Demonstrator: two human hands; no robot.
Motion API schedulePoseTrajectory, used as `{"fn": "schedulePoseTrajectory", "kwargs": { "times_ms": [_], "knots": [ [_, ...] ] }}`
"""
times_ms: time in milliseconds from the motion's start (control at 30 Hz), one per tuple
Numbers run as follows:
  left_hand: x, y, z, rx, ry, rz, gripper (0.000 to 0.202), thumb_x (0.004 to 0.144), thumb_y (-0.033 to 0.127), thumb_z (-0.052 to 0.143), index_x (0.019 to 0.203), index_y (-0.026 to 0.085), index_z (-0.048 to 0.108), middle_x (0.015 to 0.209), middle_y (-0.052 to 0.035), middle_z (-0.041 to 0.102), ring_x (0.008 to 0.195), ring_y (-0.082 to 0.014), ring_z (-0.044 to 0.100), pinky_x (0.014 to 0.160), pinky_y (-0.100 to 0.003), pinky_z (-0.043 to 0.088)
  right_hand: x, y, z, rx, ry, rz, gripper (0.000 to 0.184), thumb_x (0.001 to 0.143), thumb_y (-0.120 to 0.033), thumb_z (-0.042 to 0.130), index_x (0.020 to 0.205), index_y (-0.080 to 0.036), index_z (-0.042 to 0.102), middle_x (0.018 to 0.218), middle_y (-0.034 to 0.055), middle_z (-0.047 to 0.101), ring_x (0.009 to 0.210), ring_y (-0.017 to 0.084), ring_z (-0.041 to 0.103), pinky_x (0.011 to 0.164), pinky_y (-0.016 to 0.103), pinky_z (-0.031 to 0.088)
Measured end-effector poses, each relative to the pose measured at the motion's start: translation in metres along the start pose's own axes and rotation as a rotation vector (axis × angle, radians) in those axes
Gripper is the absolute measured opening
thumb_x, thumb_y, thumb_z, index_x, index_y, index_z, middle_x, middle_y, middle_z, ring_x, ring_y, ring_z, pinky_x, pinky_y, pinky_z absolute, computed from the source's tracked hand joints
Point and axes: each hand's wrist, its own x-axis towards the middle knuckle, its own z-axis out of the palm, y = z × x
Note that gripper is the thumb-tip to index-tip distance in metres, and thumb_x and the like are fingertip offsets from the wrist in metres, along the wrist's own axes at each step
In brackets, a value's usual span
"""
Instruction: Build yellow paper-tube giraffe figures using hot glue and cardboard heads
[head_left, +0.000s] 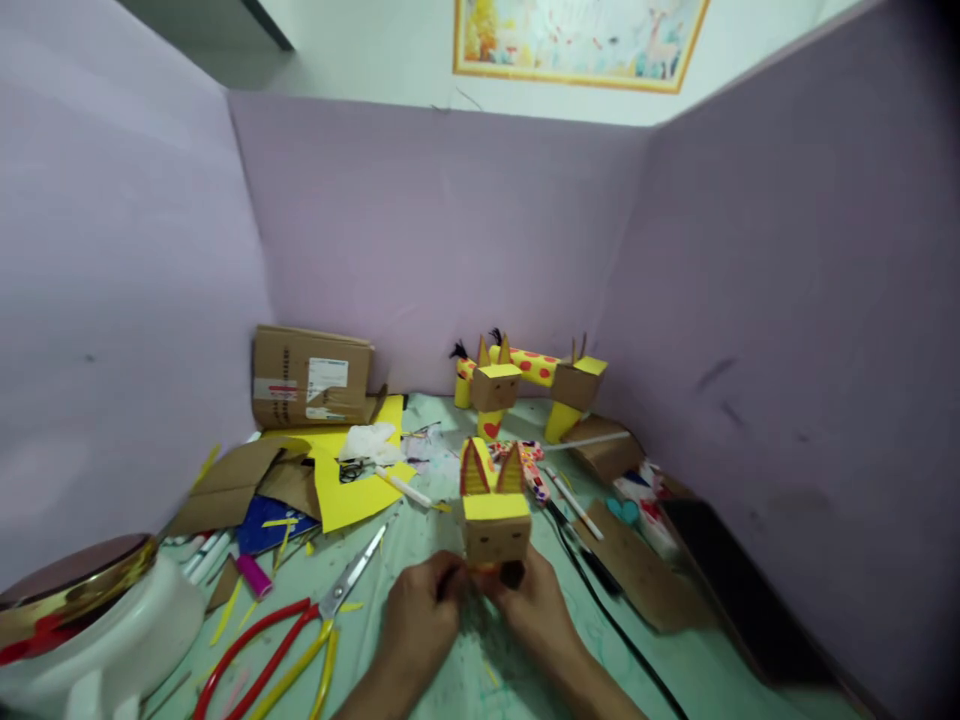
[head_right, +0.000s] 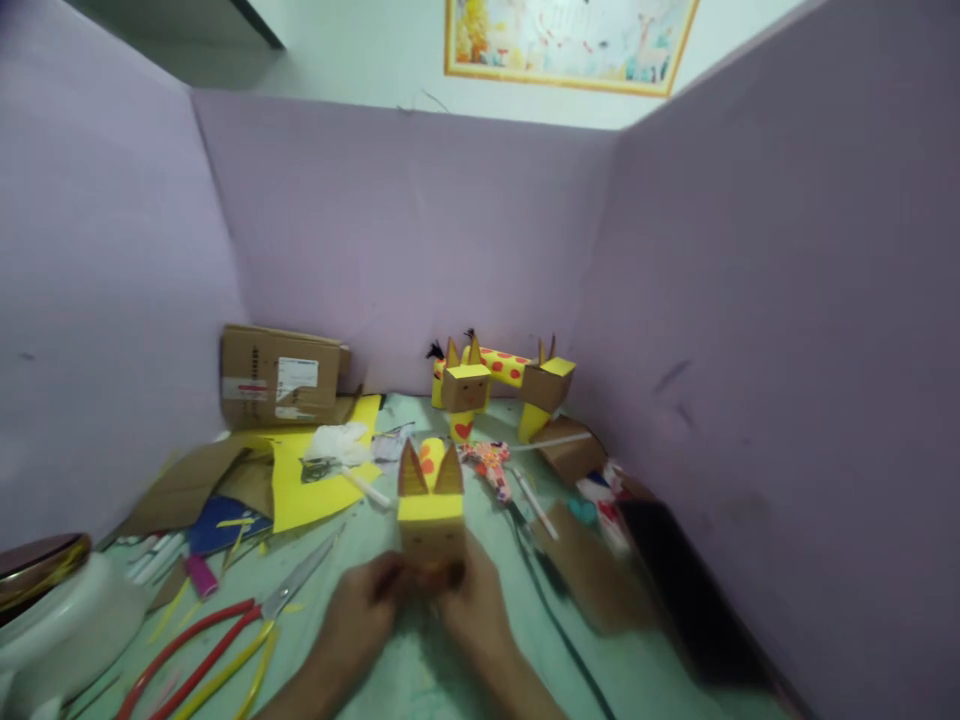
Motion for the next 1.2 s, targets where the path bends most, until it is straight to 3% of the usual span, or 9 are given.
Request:
{"fn": "schedulePoseTrajectory", "kwargs": {
  "times_ms": [133, 200, 367, 567, 733, 867, 1033, 1200],
  "knots": [
    [0.000, 0.002, -0.003, 0.013, -0.018, -0.026, 0.023, 0.078, 0.020, 0.045, 0.074, 0.020, 0.067, 0.074, -0.0033, 0.071, 0.073, -0.0178, 0.063, 0.061, -0.024, 0.037, 0.000, 0.013, -0.010, 0.019, -0.018, 0.102, 0.018, 0.063, -0.027, 0.070, 0.073, -0.015, 0.063, 0.069, 0.0086, 0.067, 0.069, 0.025, 0.061, 0.069, 0.037, 0.049],
    [0.000, 0.002, -0.003, 0.041, -0.026, -0.024, 0.023, 0.078, 0.019, 0.044, 0.070, 0.020, 0.066, 0.072, -0.0033, 0.070, 0.071, -0.0177, 0.062, 0.060, -0.024, 0.036, 0.004, 0.013, -0.018, 0.067, -0.018, 0.135, 0.025, 0.061, -0.031, 0.073, 0.079, -0.016, 0.065, 0.076, 0.0094, 0.069, 0.077, 0.027, 0.062, 0.074, 0.039, 0.049],
    [0.001, -0.003, -0.004, -0.014, -0.039, -0.013, 0.023, 0.078, 0.017, 0.043, 0.074, 0.021, 0.065, 0.074, -0.0027, 0.070, 0.072, -0.0177, 0.062, 0.061, -0.024, 0.037, 0.021, -0.014, -0.030, 0.097, -0.063, 0.172, 0.036, 0.062, -0.038, 0.074, 0.092, -0.020, 0.067, 0.100, 0.0114, 0.069, 0.096, 0.029, 0.061, 0.088, 0.041, 0.045],
    [0.004, -0.007, -0.004, -0.288, 0.113, -0.142, 0.023, 0.081, 0.015, 0.040, 0.090, 0.020, 0.061, 0.086, -0.0034, 0.069, 0.079, -0.0148, 0.062, 0.069, -0.021, 0.042, 0.042, -0.031, -0.033, 0.165, -0.135, 0.198, 0.038, 0.061, -0.036, 0.073, 0.094, -0.019, 0.067, 0.103, 0.0114, 0.068, 0.095, 0.029, 0.060, 0.083, 0.041, 0.046],
    [0.004, -0.006, -0.003, -0.255, 0.096, -0.131, 0.020, 0.082, 0.018, 0.041, 0.086, 0.020, 0.060, 0.083, -0.0025, 0.068, 0.078, -0.0153, 0.061, 0.069, -0.023, 0.042, 0.085, -0.032, -0.021, 0.143, -0.107, 0.100, 0.034, 0.054, -0.025, 0.074, 0.086, -0.018, 0.064, 0.086, 0.0068, 0.068, 0.082, 0.024, 0.060, 0.073, 0.035, 0.046],
    [0.005, -0.008, -0.002, -0.229, 0.095, -0.130, 0.020, 0.081, 0.017, 0.041, 0.087, 0.020, 0.060, 0.084, -0.0024, 0.067, 0.080, -0.0151, 0.061, 0.071, -0.023, 0.042, 0.112, -0.017, -0.003, 0.123, -0.069, 0.107, 0.027, 0.049, -0.022, 0.071, 0.074, -0.018, 0.059, 0.070, 0.0026, 0.065, 0.069, 0.020, 0.058, 0.064, 0.030, 0.045],
    [0.007, -0.008, -0.004, -0.212, 0.071, -0.103, 0.021, 0.082, 0.017, 0.040, 0.086, 0.021, 0.060, 0.081, -0.0007, 0.066, 0.077, -0.0137, 0.060, 0.070, -0.022, 0.042, 0.118, 0.003, 0.006, 0.147, -0.075, 0.087, 0.030, 0.048, -0.016, 0.063, 0.077, -0.018, 0.059, 0.073, 0.0016, 0.066, 0.067, 0.018, 0.057, 0.062, 0.028, 0.044],
    [0.007, -0.008, -0.002, -0.181, 0.059, -0.101, 0.021, 0.082, 0.018, 0.039, 0.084, 0.021, 0.060, 0.078, -0.0003, 0.066, 0.073, -0.0133, 0.060, 0.067, -0.021, 0.042, 0.113, 0.003, 0.007, 0.146, -0.116, 0.044, 0.041, 0.051, -0.014, 0.063, 0.092, -0.018, 0.057, 0.088, 0.0039, 0.067, 0.076, 0.020, 0.060, 0.069, 0.029, 0.046]
  ]
}}
